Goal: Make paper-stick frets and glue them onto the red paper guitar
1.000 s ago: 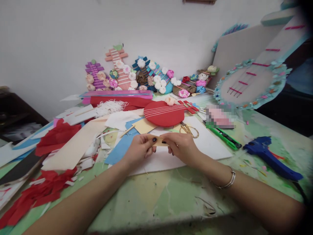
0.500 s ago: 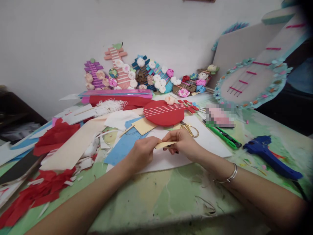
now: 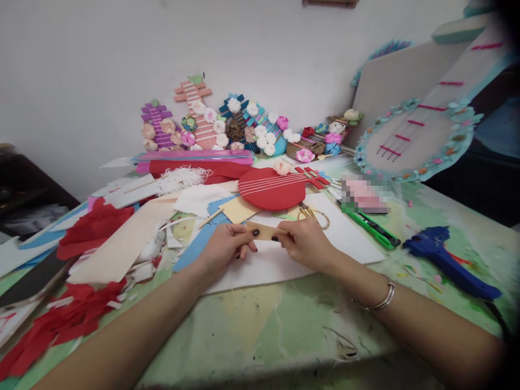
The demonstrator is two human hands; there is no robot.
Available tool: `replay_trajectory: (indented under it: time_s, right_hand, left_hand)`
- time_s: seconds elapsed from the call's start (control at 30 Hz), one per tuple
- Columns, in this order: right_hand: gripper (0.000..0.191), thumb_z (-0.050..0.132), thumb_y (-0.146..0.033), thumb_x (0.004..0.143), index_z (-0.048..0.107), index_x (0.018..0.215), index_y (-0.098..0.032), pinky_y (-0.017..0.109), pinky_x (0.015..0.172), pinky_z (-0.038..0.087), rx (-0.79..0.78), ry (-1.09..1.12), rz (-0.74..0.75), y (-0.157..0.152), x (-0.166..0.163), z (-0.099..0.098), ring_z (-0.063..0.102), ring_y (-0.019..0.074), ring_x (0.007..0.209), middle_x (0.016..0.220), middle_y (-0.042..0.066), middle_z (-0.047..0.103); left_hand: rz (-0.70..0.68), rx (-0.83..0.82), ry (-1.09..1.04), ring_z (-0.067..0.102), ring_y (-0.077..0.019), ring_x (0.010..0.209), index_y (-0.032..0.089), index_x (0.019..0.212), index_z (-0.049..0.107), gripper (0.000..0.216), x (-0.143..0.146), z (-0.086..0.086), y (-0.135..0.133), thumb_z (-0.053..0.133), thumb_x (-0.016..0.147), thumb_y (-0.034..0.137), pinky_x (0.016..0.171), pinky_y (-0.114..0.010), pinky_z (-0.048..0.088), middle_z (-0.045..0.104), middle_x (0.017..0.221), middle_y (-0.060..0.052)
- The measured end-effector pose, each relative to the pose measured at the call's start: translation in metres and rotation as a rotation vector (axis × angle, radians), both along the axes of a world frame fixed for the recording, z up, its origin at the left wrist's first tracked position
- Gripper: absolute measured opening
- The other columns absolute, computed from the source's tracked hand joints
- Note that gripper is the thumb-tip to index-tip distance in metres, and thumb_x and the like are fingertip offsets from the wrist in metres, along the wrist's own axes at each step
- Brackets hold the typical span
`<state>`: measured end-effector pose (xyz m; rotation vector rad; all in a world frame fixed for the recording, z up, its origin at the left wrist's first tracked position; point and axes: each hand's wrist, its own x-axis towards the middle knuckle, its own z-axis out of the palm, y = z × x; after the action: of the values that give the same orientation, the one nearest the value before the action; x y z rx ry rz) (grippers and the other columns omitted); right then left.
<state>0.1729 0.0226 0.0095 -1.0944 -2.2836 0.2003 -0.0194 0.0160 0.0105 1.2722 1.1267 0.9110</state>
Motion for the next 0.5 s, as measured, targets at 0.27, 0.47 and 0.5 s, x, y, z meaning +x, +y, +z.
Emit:
replay_trajectory:
  time_s: [0.27, 0.47, 0.5]
  right_hand:
    - [0.025, 0.049, -0.030, 0.083, 0.051, 0.063, -0.016, 0.021, 0.047, 0.024, -0.243, 0.172, 0.084, -0.002, -0.006, 0.003, 0.035, 0.0072, 0.045, 0.048, -0.004, 0.045]
    - [0.025, 0.048, -0.040, 0.083, 0.047, 0.073, -0.018, 0.020, 0.044, 0.031, -0.682, 0.696, 0.082, -0.001, -0.014, -0.008, 0.045, 0.0095, 0.049, 0.058, -0.003, 0.050]
    - [0.024, 0.048, -0.041, 0.083, 0.048, 0.074, -0.018, 0.020, 0.045, 0.032, -0.725, 0.732, 0.096, 0.000, -0.014, -0.010, 0.046, 0.0099, 0.050, 0.060, -0.002, 0.051]
  left_hand:
    - [-0.085, 0.125, 0.266, 0.034, -0.0038, 0.036, 0.014, 0.052, 0.054, 0.030, 0.006, 0.014, -0.012, 0.065, 0.070, 0.034, 0.038, -0.017, 0.022, 0.045, 0.041, 0.005]
    - [0.025, 0.419, 0.217, 0.041, -0.0071, 0.044, 0.016, 0.065, 0.048, 0.024, 0.012, 0.003, -0.014, 0.050, 0.083, 0.031, 0.048, -0.019, 0.033, 0.044, 0.049, 0.005]
    - [0.040, 0.529, 0.302, 0.041, -0.0079, 0.047, 0.017, 0.066, 0.048, 0.022, 0.011, 0.001, -0.014, 0.048, 0.084, 0.030, 0.050, -0.020, 0.034, 0.045, 0.051, 0.005]
